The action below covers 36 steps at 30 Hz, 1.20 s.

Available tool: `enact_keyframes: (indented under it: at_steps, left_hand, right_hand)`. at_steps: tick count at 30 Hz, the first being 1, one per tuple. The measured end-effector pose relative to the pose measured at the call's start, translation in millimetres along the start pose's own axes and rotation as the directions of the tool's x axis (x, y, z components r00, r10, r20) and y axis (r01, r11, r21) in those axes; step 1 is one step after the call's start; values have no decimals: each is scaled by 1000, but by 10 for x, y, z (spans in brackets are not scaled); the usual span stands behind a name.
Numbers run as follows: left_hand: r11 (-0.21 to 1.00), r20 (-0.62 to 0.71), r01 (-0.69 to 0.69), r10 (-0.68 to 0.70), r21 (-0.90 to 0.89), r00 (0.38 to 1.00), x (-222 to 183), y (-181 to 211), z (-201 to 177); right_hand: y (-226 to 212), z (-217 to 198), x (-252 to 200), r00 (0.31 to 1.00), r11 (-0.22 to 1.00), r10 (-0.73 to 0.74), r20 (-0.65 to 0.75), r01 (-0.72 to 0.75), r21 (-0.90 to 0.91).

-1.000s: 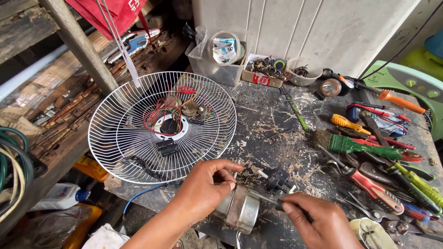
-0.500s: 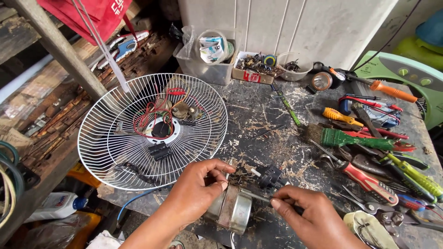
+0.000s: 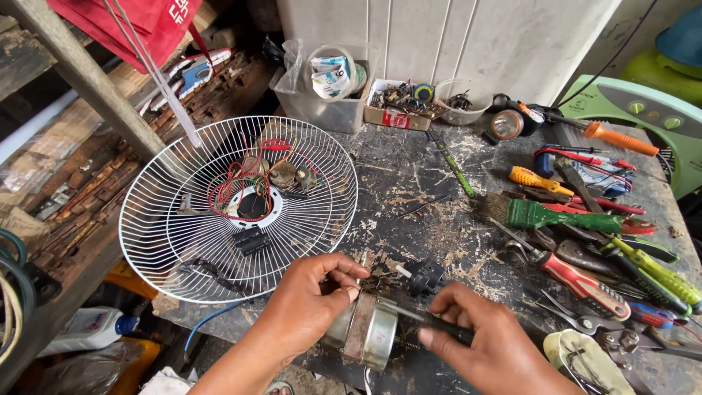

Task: Disassembling and inspecting an electric fan motor using a screwdriver and pliers on a repair bench.

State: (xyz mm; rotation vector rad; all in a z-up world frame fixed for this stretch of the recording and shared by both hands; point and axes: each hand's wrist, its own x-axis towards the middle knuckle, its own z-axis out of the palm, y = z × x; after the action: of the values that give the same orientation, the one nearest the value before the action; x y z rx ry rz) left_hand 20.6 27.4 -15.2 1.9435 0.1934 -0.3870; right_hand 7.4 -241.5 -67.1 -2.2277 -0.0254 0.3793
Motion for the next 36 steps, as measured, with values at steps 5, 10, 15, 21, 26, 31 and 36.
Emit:
enact_keyframes:
  at_steps: [5,10,15,21,26,31,36]
  left_hand:
    - [998,21,55,-55,-16,998,-79,89,-47]
    - [998,37,47,-48,34,998,-63,76,-62]
    - [1000,24,25,-25,-18,999,-55,82,-57]
    - [998,46,47,-46,-31,998,-70,80,-26]
    - [1000,48,-14,15,-24,999,-18,-23,-12]
    - [999,-15,27,-27,-37,1000,13,-10,48]
    - [997,-40,12,-15,-78,999,63,-111,89]
  right_hand:
    - [35,7,-9,906,905,-402,-130,372,-207]
    - [55,50,14,999,995,22,38,-26,92]
    - [119,-20,55,953,936,-301,-28,290,-198]
    - [7,-19,-48,987,984,-155,-43,151,-94]
    - [-54,-11,-55,920,901,-372,-125,326,-286]
    - [-10,-38,-82,986,967,-165,26,166,-190]
    - [-183,-84,-133,913,904,-402,-60,386,-183]
